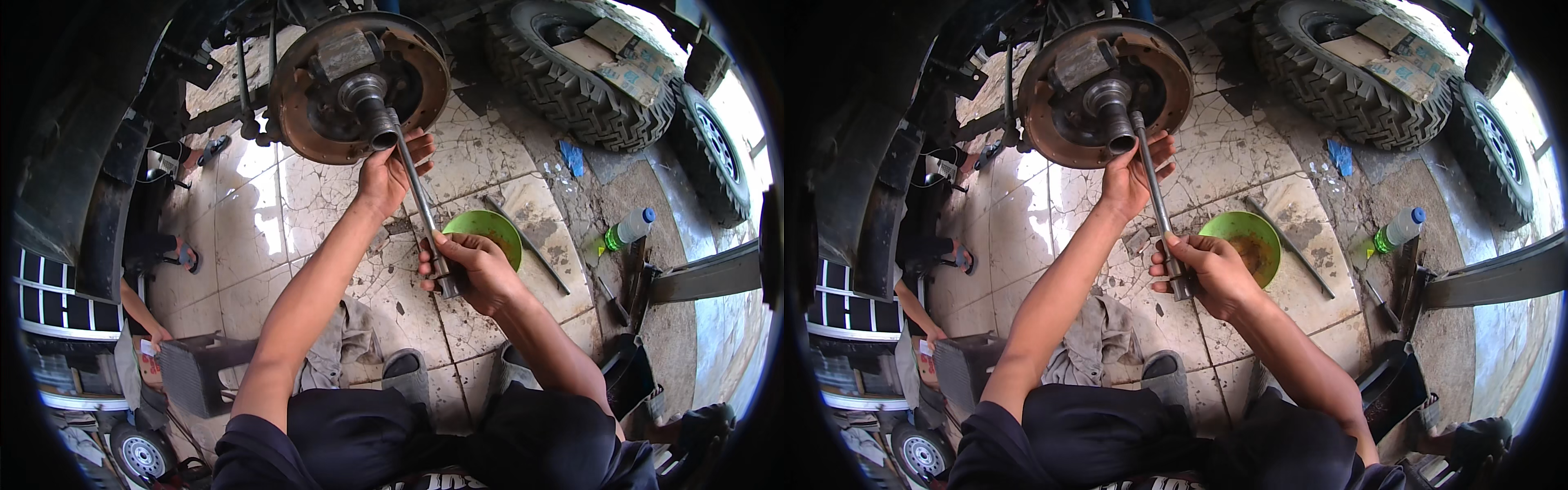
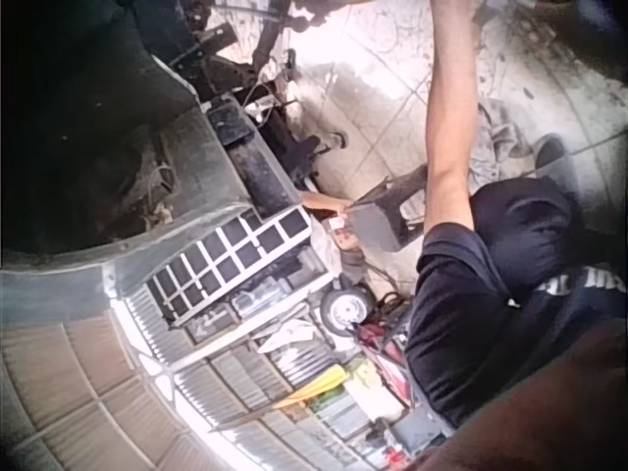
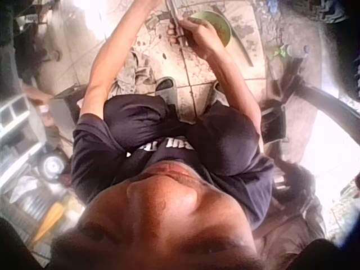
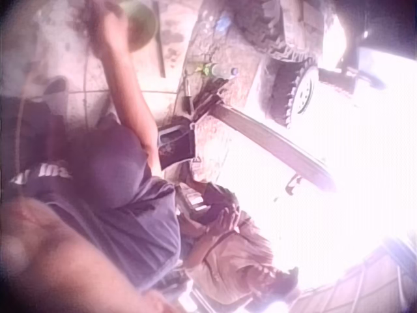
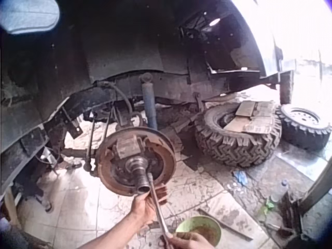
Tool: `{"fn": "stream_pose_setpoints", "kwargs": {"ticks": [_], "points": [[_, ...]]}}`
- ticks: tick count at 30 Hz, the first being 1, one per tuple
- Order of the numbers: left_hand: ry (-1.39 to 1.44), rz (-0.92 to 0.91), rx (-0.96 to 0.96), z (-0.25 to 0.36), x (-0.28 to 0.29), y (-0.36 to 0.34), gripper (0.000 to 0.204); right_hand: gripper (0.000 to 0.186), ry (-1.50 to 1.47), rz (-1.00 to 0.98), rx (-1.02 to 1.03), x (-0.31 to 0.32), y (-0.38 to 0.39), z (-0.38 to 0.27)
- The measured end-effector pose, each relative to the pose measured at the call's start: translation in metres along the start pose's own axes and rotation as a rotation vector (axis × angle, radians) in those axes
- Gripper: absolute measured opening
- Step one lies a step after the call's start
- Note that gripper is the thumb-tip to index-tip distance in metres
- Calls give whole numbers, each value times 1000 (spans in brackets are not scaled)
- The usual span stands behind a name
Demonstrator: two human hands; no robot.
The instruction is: The person cleans a small metal component in a bowl of fluid and then uses a long socket wrench extension to install parts onto a vehicle's brake assembly hub.
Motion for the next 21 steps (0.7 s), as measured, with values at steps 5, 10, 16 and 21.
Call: {"fn": "stream_pose_setpoints", "kwargs": {"ticks": [5,10,16,21], "points": [[-281,389,35,-3,14,-4,30,24,77,82,108,6,-7,2],[-88,189,-13,2,28,-13,34,19,-199,23,-24,-6,-2,3],[-130,24,43,2,12,-8,42,26,94,50,129,-7,-5,-9],[-310,438,47,-1,31,-13,35,35,79,133,167,-2,-9,-5]]}}
Point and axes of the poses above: each hand's wrist, its own y-axis away from the middle knuckle, its own x-axis out of the back of the hand, z = x × y, the point moved 5 cm from there along -y, towards the middle knuckle, and after that the axes turned 13 degrees about -y, right-handed, at the moved point
